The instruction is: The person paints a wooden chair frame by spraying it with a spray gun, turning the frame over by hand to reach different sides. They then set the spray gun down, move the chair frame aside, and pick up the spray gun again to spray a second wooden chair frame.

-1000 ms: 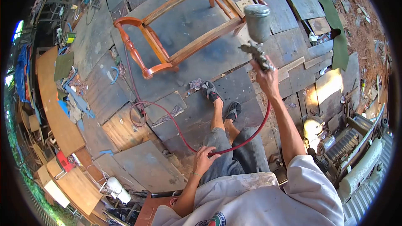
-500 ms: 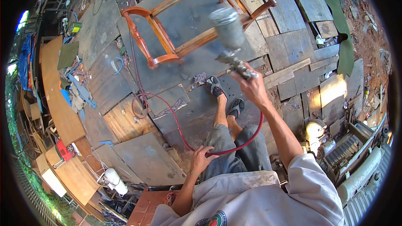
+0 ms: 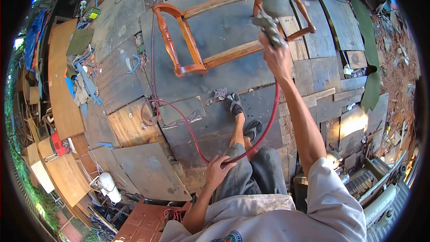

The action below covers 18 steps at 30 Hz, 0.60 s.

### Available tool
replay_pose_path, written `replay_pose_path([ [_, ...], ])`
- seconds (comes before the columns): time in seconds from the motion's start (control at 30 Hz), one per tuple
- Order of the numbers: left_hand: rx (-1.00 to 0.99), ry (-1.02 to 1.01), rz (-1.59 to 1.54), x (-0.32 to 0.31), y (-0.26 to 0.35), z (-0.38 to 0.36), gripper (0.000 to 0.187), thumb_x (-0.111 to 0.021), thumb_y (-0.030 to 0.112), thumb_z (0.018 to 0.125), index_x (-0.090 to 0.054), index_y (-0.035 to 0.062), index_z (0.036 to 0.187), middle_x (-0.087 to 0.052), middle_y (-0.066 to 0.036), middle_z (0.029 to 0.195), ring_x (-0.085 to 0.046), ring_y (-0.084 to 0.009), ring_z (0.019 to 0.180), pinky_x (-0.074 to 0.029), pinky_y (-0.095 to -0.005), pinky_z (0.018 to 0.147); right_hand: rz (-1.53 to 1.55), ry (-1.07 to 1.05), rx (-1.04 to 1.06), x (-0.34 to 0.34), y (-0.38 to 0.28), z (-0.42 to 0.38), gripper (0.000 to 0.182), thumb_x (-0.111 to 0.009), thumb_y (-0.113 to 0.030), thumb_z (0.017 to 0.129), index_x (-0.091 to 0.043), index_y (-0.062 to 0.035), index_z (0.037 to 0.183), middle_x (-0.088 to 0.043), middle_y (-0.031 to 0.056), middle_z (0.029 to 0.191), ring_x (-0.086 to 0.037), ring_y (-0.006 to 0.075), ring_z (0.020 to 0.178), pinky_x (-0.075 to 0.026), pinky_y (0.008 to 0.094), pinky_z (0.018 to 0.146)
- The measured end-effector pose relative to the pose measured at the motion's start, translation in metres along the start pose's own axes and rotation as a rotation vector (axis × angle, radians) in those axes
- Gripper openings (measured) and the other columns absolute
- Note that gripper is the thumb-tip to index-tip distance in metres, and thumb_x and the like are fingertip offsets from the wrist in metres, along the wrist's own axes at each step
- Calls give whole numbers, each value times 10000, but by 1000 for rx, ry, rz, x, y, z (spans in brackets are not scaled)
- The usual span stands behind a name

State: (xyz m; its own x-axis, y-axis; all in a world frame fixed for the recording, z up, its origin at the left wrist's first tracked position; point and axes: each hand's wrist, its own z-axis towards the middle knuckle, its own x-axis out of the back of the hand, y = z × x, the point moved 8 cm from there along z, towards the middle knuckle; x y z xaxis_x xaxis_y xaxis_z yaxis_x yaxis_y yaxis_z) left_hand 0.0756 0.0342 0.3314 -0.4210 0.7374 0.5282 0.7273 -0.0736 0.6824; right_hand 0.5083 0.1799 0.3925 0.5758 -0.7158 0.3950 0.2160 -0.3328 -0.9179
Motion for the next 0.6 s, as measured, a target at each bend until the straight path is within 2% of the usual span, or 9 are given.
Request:
replay_pose_path([
  [0.03, -9, 30, -5, 5, 7, 6, 381, -825, 363, 841, -718, 48, 1027, -660, -113, 885, -654, -298, 813, -527, -411, 744, -22, -26, -12, -17, -10, 13, 415, -695, -402, 970, -671, -75, 1225, -739, 172, 883, -689, 281, 749, -529, 409, 721],
  [0.13, -23, 98, -79, 14, 18, 20, 360, -824, 334, 853, -715, 33, 1018, -658, -119, 881, -661, -293, 791, -532, -400, 713, 1, -64, 112, -68, -32, 47, 440, -704, -433, 958, -672, -78, 1216, -731, 157, 845, -689, 263, 735, -527, 416, 702],
  [0.37, 18, 173, -170, 34, 23, 35, 320, -830, 280, 863, -715, 20, 1008, -657, -130, 884, -677, -291, 758, -546, -386, 674, 164, -318, -82, -155, -47, 71, 486, -705, -475, 942, -677, -34, 1144, -732, 123, 808, -687, 232, 679, -529, 403, 693],
  [0.6, 43, 162, -171, 40, 16, 53, 308, -832, 263, 859, -718, 23, 1015, -661, -139, 899, -679, -296, 770, -549, -391, 680, 34, -159, -30, -149, -17, 104, 443, -710, -449, 947, -675, -66, 1167, -733, 142, 829, -706, 248, 747, -527, 417, 706],
])
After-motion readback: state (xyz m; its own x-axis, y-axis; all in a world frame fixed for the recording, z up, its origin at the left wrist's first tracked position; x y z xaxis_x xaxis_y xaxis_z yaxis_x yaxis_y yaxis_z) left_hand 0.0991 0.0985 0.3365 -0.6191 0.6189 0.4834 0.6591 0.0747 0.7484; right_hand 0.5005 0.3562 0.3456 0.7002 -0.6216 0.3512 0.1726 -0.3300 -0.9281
